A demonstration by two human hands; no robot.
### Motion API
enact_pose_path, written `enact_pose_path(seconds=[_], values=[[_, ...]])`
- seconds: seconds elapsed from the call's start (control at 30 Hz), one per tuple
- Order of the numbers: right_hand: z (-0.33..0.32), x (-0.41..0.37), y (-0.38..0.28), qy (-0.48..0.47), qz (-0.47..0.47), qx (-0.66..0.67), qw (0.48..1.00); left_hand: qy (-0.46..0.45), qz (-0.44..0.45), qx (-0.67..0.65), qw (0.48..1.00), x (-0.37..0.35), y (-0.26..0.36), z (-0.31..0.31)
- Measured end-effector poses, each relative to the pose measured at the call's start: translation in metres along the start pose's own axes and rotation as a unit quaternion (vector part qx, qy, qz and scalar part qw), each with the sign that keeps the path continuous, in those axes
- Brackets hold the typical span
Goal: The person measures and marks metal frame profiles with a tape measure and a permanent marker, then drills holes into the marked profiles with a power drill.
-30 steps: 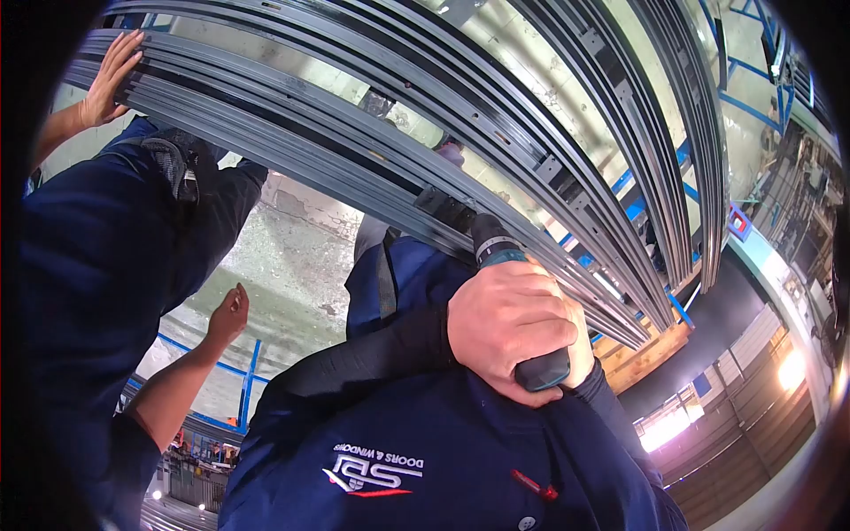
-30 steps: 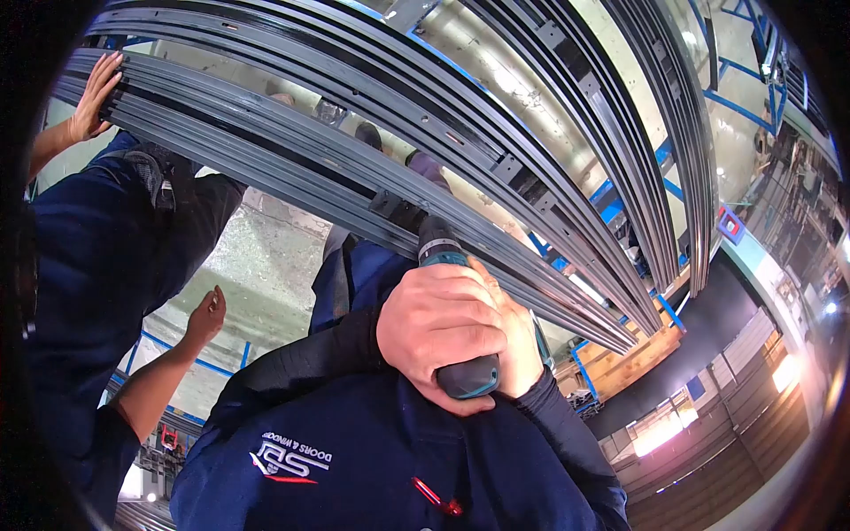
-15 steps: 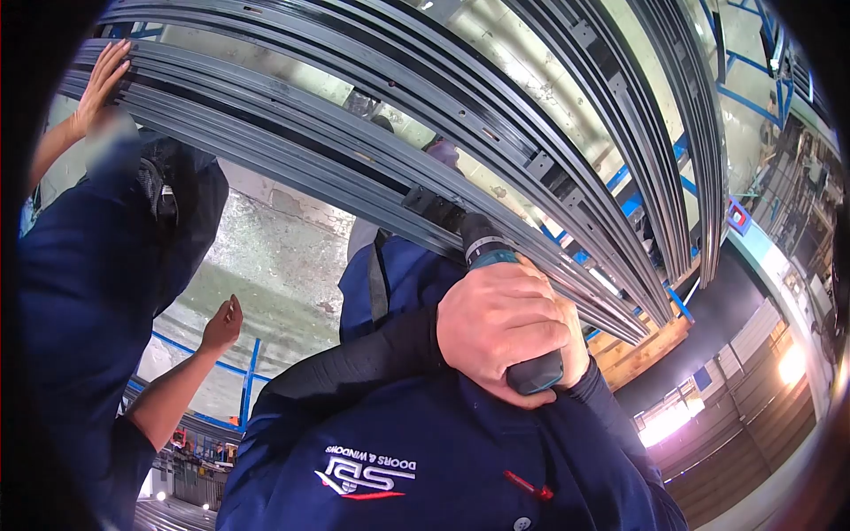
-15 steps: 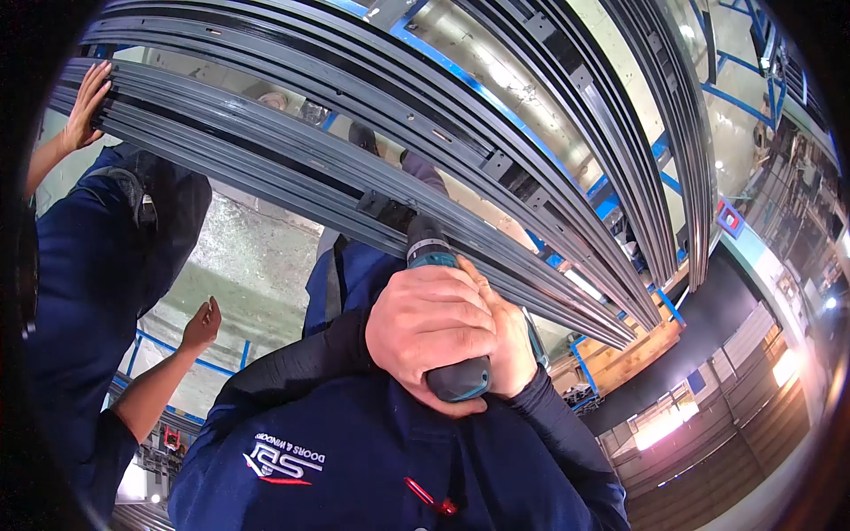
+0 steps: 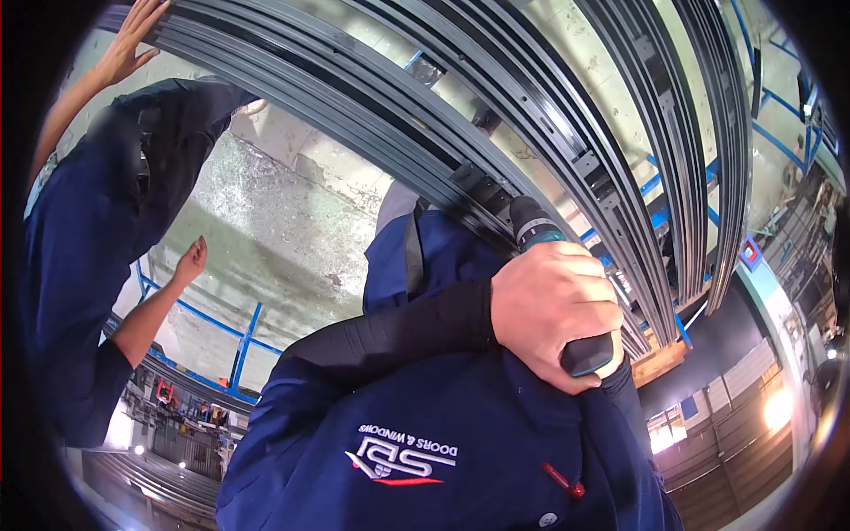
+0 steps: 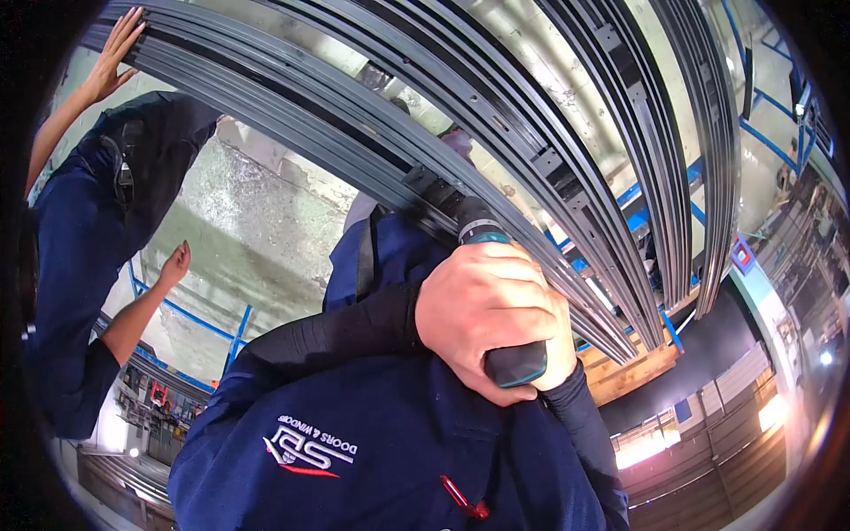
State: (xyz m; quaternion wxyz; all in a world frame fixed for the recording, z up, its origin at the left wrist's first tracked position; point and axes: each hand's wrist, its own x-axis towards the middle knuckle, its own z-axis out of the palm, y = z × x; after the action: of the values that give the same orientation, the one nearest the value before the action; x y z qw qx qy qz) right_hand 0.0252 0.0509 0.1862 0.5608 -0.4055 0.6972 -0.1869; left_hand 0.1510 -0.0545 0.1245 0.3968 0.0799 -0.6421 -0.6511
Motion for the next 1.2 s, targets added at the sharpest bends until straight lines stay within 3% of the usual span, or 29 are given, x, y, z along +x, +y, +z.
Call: enact_pose_path(seconds=[0.33,0.43,0.67,0.9,1.1,1.2], values=[[0.008,-0.006,-0.003,0.037,-0.064,-0.062,0.995,0.003,0.008,-0.006,1.0,-0.002,0.002,-0.006],[0.008,-0.005,-0.007,0.029,-0.005,-0.022,0.999,-0.011,-0.001,-0.007,1.0,-0.001,0.003,-0.006],[0.009,-0.004,0.003,0.028,-0.037,-0.073,0.996,-0.018,-0.013,0.005,1.0,-0.001,0.005,-0.005],[0.008,-0.004,0.002,0.011,0.005,-0.051,0.999,-0.015,-0.017,0.0,1.0,-0.002,0.005,-0.004],[0.008,-0.005,0.005,0.026,-0.053,-0.087,0.994,-0.013,-0.01,-0.002,1.0,0.0,0.004,-0.004],[0.007,-0.005,0.004,0.015,-0.038,-0.081,0.996,-0.011,-0.006,-0.007,1.0,0.0,0.003,-0.003]])
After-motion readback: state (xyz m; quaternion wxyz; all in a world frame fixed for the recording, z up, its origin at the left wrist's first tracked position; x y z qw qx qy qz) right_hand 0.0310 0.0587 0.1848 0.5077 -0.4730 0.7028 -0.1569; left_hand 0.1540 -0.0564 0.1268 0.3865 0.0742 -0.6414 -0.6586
